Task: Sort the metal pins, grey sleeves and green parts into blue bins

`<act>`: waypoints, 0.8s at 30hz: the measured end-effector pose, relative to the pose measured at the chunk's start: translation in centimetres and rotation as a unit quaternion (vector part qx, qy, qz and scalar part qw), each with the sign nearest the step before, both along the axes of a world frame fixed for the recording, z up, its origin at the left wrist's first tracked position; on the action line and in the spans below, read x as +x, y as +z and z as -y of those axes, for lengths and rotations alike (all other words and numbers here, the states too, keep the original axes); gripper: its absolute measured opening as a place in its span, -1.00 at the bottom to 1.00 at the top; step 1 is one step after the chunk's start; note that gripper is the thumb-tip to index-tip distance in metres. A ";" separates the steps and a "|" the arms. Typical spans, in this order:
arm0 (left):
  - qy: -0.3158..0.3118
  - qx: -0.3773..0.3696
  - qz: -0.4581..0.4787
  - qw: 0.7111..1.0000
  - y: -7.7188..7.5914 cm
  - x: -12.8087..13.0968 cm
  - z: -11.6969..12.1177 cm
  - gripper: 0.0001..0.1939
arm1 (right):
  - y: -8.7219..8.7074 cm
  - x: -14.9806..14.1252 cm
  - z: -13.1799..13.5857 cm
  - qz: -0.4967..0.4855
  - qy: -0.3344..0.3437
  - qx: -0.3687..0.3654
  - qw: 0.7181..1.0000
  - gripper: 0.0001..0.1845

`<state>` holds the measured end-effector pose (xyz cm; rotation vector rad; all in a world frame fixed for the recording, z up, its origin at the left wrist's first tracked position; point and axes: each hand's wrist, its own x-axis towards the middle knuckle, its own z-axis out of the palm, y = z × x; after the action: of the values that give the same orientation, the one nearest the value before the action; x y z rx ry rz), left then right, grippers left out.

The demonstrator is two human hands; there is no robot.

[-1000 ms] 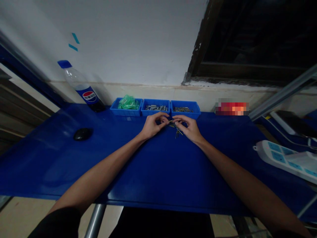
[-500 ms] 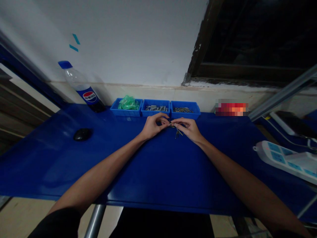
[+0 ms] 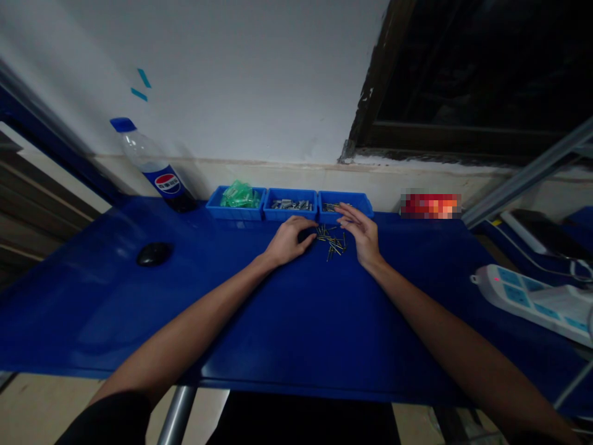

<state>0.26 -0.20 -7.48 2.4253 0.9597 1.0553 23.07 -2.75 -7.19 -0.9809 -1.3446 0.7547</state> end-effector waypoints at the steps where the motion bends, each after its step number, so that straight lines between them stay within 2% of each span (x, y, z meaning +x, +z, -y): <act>1: -0.007 0.007 -0.016 1.000 -0.1 0.0 0.0 -0.72 | 0.0 0.1 -0.1 0.006 -0.006 -0.003 1.000 -0.54; 8: -0.030 0.036 -0.105 0.993 -0.2 0.2 0.0 -0.72 | 0.2 0.1 0.0 0.018 0.000 -0.010 1.000 -0.55; 18: 0.018 0.019 -0.062 0.998 -0.7 -0.1 -0.5 -0.85 | 0.5 -0.1 0.1 -0.003 0.007 -0.030 1.000 -0.60; 24: 0.050 0.009 -0.058 0.997 -0.3 -0.1 -0.1 -0.92 | 0.5 -0.2 0.1 0.016 0.008 -0.032 0.999 -0.60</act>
<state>0.18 -0.09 -7.82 2.4987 1.1248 0.9695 22.92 -2.80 -6.73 -1.0367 -1.3639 0.8013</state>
